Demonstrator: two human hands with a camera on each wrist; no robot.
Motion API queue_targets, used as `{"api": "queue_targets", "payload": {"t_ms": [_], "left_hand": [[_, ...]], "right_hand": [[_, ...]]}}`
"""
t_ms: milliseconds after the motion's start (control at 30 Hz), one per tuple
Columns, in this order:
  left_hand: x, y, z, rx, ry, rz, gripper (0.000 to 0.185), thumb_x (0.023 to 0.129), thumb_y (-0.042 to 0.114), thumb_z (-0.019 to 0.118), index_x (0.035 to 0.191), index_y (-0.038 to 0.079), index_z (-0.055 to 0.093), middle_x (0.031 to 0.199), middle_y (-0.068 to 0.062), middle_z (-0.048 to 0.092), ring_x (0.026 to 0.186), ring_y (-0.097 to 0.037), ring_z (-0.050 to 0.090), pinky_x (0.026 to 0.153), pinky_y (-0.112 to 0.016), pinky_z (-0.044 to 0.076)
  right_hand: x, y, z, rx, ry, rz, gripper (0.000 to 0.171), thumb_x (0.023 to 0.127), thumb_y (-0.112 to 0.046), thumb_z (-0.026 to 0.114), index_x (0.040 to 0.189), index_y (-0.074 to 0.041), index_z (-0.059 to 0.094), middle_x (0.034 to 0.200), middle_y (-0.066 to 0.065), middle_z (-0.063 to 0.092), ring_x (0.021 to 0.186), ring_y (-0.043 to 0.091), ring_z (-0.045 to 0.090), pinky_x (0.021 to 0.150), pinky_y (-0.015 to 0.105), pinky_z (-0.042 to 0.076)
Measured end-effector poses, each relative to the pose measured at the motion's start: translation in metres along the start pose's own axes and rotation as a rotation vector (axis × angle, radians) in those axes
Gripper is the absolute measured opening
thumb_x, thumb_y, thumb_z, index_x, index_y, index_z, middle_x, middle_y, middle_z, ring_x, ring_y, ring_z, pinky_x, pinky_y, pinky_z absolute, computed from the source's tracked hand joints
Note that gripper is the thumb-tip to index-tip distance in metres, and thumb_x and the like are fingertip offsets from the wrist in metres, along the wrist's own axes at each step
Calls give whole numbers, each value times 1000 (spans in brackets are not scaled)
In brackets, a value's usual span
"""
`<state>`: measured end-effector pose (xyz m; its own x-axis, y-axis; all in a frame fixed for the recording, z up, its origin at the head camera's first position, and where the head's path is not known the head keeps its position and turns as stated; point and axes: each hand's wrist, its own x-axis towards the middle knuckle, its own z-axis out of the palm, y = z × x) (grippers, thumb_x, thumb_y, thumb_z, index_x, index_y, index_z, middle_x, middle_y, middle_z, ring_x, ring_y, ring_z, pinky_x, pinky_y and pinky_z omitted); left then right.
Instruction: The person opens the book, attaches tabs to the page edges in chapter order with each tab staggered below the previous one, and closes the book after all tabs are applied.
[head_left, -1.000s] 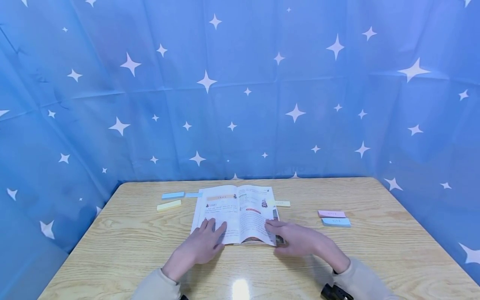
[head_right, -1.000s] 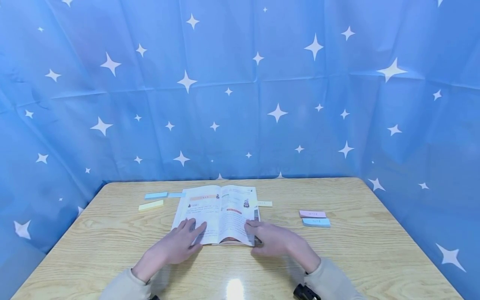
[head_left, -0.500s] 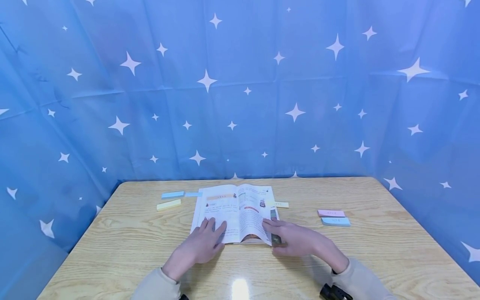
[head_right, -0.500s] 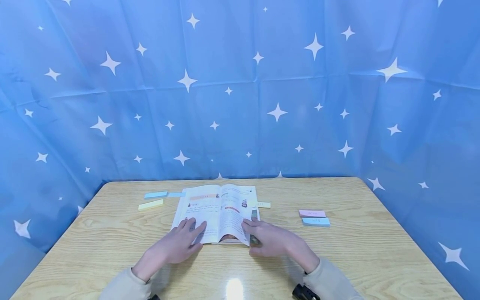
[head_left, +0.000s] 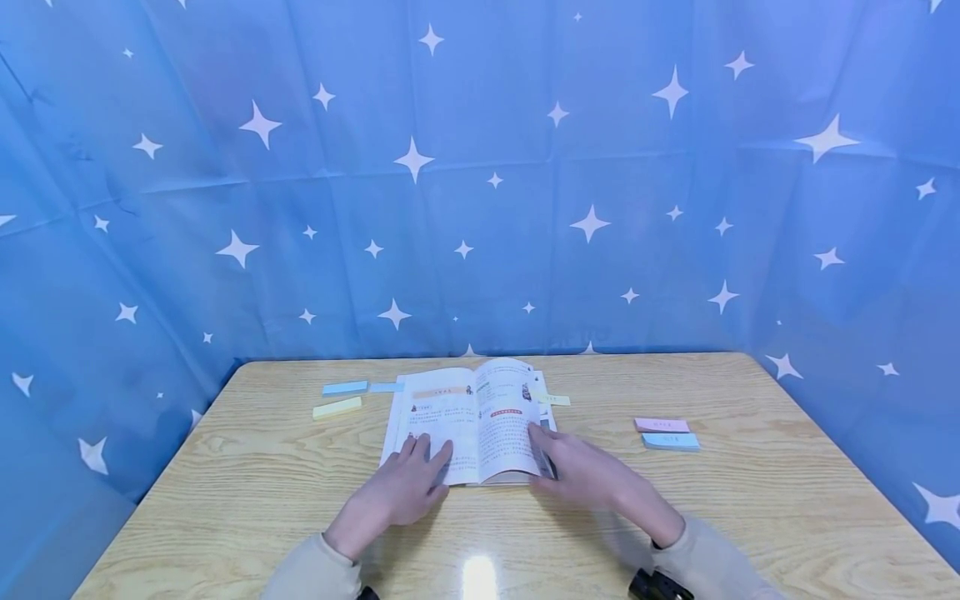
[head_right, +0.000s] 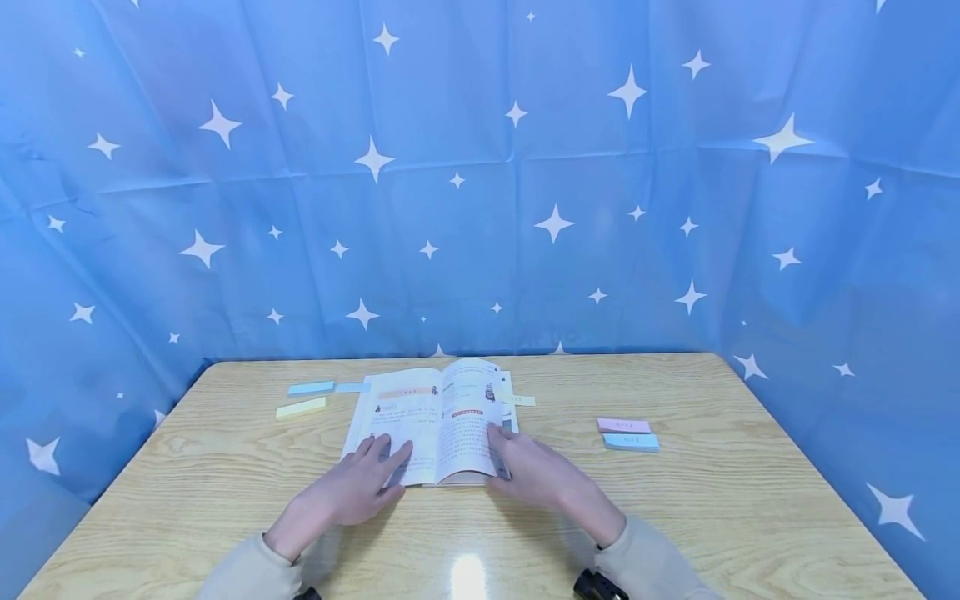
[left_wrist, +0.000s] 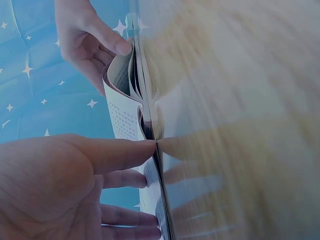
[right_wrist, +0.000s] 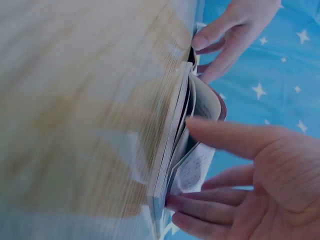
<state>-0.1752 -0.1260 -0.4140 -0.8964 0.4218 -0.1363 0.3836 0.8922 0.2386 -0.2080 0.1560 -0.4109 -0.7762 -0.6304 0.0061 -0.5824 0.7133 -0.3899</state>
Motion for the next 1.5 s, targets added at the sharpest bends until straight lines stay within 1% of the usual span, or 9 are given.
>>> {"api": "queue_targets", "payload": {"t_ms": [67, 133, 233, 333, 500, 767, 967, 1200, 1500], "left_hand": [[0, 0, 0, -6, -2, -4, 58, 103, 28, 58, 152, 4, 42, 153, -32, 34, 142, -52, 30, 109, -62, 35], [0, 0, 0, -9, -2, -5, 58, 103, 28, 58, 152, 4, 42, 153, -32, 34, 142, -52, 30, 109, -62, 35], [0, -1, 0, -16, -5, -4, 58, 103, 28, 58, 153, 4, 42, 154, -32, 33, 142, -52, 30, 110, -62, 34], [0, -2, -1, -17, -9, -1, 58, 103, 28, 59, 153, 5, 42, 154, -31, 33, 142, -51, 30, 110, -63, 34], [1, -5, -3, -22, -5, 8, 56, 102, 27, 60, 151, 6, 45, 153, -30, 35, 142, -50, 32, 109, -63, 34], [1, -8, -12, -29, 116, 66, 47, 101, 19, 62, 144, 2, 52, 140, -32, 47, 130, -47, 47, 100, -59, 46], [5, -5, -17, -33, 207, 106, 43, 102, 16, 60, 142, 1, 55, 134, -29, 52, 120, -42, 56, 92, -52, 53], [14, 5, -20, -19, 281, 134, 39, 103, 17, 59, 139, 1, 58, 125, -22, 59, 111, -34, 62, 86, -46, 55], [23, 15, -24, -40, 321, 145, 40, 101, 16, 61, 138, 2, 58, 121, -18, 62, 105, -29, 64, 79, -44, 57]], "right_hand": [[1, -1, 0, -3, 19, 7, 72, 93, -19, 74, 146, 15, 39, 145, 31, 47, 73, 15, 61, 66, 30, 51], [1, -1, 0, 0, 38, 13, 71, 91, -16, 75, 145, 15, 41, 143, 31, 50, 59, 9, 48, 57, 28, 44], [0, -1, -1, -13, 68, 26, 70, 89, -16, 77, 143, 15, 45, 135, 30, 57, 60, 8, 47, 57, 27, 42], [-1, -2, -3, -27, 90, 57, 70, 87, -22, 80, 139, 14, 49, 107, 21, 69, 63, 8, 51, 56, 27, 44], [-4, -4, -8, 8, 98, 139, 80, 87, -36, 80, 142, 12, 46, 73, 0, 57, 52, 7, 45, 46, 25, 35], [-3, -5, -13, 141, 138, 125, 92, 88, -39, 79, 147, 16, 34, 100, 12, 73, 64, 5, 61, 50, 25, 45], [-1, -6, -14, 179, 178, 47, 90, 91, -35, 77, 149, 16, 31, 118, 14, 70, 89, 13, 71, 64, 25, 52], [1, -11, -16, 177, 264, 21, 78, 96, -22, 71, 150, 16, 29, 134, 21, 61, 111, 25, 67, 84, 34, 57], [8, -22, -18, 216, 389, 4, 67, 94, -4, 69, 148, 17, 34, 114, 18, 70, 88, 24, 72, 72, 30, 59]]}}
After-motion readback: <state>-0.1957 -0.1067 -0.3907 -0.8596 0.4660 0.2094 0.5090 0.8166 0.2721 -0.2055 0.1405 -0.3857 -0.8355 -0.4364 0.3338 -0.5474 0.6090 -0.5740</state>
